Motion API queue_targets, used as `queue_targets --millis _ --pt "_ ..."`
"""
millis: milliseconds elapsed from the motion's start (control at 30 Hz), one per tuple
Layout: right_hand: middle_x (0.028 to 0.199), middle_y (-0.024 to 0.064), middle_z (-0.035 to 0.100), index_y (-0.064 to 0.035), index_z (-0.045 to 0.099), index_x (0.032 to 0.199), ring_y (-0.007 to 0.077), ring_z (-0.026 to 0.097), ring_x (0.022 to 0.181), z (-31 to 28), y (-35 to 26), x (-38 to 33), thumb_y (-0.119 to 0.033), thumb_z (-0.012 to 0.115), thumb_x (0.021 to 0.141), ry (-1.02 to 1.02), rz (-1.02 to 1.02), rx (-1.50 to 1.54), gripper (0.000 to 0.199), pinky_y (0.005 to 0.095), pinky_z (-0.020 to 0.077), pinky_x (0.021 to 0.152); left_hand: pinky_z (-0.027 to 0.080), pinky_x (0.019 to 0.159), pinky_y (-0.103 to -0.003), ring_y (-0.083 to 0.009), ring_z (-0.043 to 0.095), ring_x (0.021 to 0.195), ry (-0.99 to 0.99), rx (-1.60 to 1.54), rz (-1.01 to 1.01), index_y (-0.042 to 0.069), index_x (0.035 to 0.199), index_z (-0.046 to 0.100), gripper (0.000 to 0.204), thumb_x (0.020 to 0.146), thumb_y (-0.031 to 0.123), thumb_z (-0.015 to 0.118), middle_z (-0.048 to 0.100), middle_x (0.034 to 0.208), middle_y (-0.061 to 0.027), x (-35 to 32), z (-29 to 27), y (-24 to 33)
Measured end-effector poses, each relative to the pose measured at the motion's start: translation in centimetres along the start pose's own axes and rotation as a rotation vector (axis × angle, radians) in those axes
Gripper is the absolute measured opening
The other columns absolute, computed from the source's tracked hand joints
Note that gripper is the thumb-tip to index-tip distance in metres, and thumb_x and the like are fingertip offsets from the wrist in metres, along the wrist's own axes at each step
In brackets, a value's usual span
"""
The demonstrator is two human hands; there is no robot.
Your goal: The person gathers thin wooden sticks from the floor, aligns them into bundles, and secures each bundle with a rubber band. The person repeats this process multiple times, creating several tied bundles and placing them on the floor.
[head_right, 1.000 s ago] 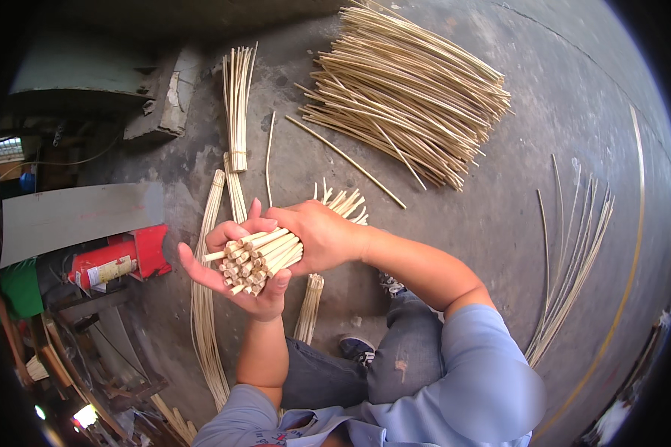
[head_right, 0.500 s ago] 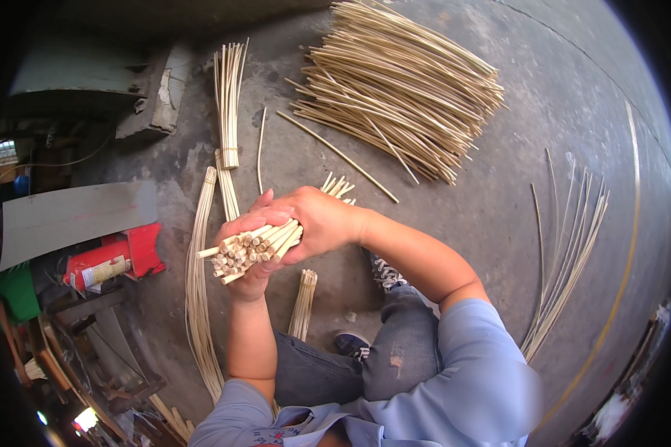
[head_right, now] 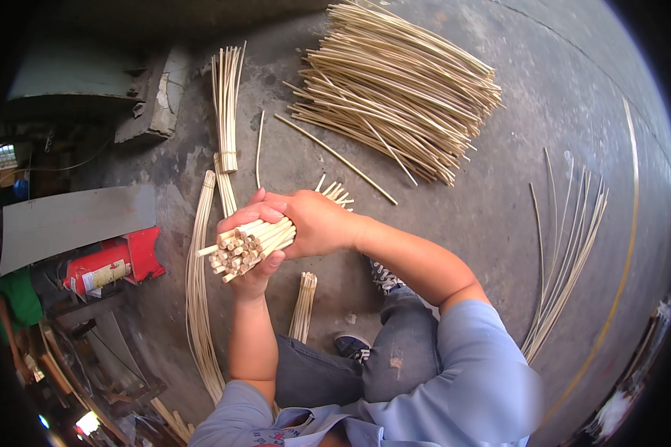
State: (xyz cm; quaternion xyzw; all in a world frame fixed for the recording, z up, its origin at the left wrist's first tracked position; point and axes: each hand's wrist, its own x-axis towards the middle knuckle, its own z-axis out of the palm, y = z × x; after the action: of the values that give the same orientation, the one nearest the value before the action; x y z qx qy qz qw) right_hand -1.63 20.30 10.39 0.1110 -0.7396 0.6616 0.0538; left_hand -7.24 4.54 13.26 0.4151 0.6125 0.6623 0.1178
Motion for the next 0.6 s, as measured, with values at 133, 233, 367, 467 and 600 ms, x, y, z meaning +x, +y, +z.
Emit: queue_targets --millis 133,233,367,467,600 --pt "0.097 0.0124 0.072 -0.0111 0.063 0.117 0.0384 0.070 0.086 0.1 0.6 -1.0 -0.026 0.085 0.070 -0.036 -0.038 -0.056 0.054 0.0447 0.0567 0.076 0.032 0.120 -0.057 -0.0312 0.068 0.107 -0.033 -0.035 0.095 0.011 0.124 0.049 0.058 0.085 0.033 0.085 0.069 0.105 -0.0113 -0.5 0.7 0.3" --pt "0.104 0.0136 0.071 -0.0110 0.063 0.120 0.0381 0.069 0.096 -0.1 1.8 0.1 -0.027 0.084 0.070 -0.091 0.055 -0.087 0.057 0.0446 0.0559 0.083 0.028 0.122 -0.057 -0.0303 0.066 0.112 0.013 -0.054 -0.037 0.010 0.130 0.049 0.062 0.084 0.031 0.086 0.068 0.113 -0.0129 -0.8 0.3 -0.8" --pt "0.120 0.0132 0.066 -0.0104 0.063 0.123 0.0400 0.061 0.117 0.1 2.6 1.1 -0.024 0.083 0.067 0.044 -0.268 -0.338 0.062 0.0458 0.0498 0.100 0.026 0.123 -0.056 -0.0286 0.065 0.114 0.068 -0.041 -0.045 0.007 0.129 0.051 0.063 0.083 0.032 0.086 0.069 0.114 -0.0128 -1.0 0.3 -1.4" --pt "0.113 0.0137 0.069 -0.0100 0.062 0.124 0.0379 0.066 0.108 0.6 4.4 2.2 -0.021 0.082 0.067 -0.042 -0.235 0.005 0.061 0.0444 0.0532 0.095 0.026 0.125 -0.054 -0.0251 0.067 0.108 0.091 -0.044 -0.064 0.004 0.123 0.053 0.054 0.084 0.028 0.083 0.069 0.106 -0.0107 -0.1 -0.1 -1.9" --pt "0.096 0.0143 0.073 -0.0092 0.061 0.123 0.0368 0.071 0.088 1.0 4.4 3.5 -0.019 0.082 0.067 -0.062 -0.112 0.126 0.060 0.0417 0.0575 0.079 0.027 0.125 -0.053 -0.0224 0.066 0.098 0.220 -0.025 -0.133 0.003 0.115 0.056 0.041 0.083 0.018 0.076 0.067 0.098 -0.0081 0.9 -0.4 -1.8"
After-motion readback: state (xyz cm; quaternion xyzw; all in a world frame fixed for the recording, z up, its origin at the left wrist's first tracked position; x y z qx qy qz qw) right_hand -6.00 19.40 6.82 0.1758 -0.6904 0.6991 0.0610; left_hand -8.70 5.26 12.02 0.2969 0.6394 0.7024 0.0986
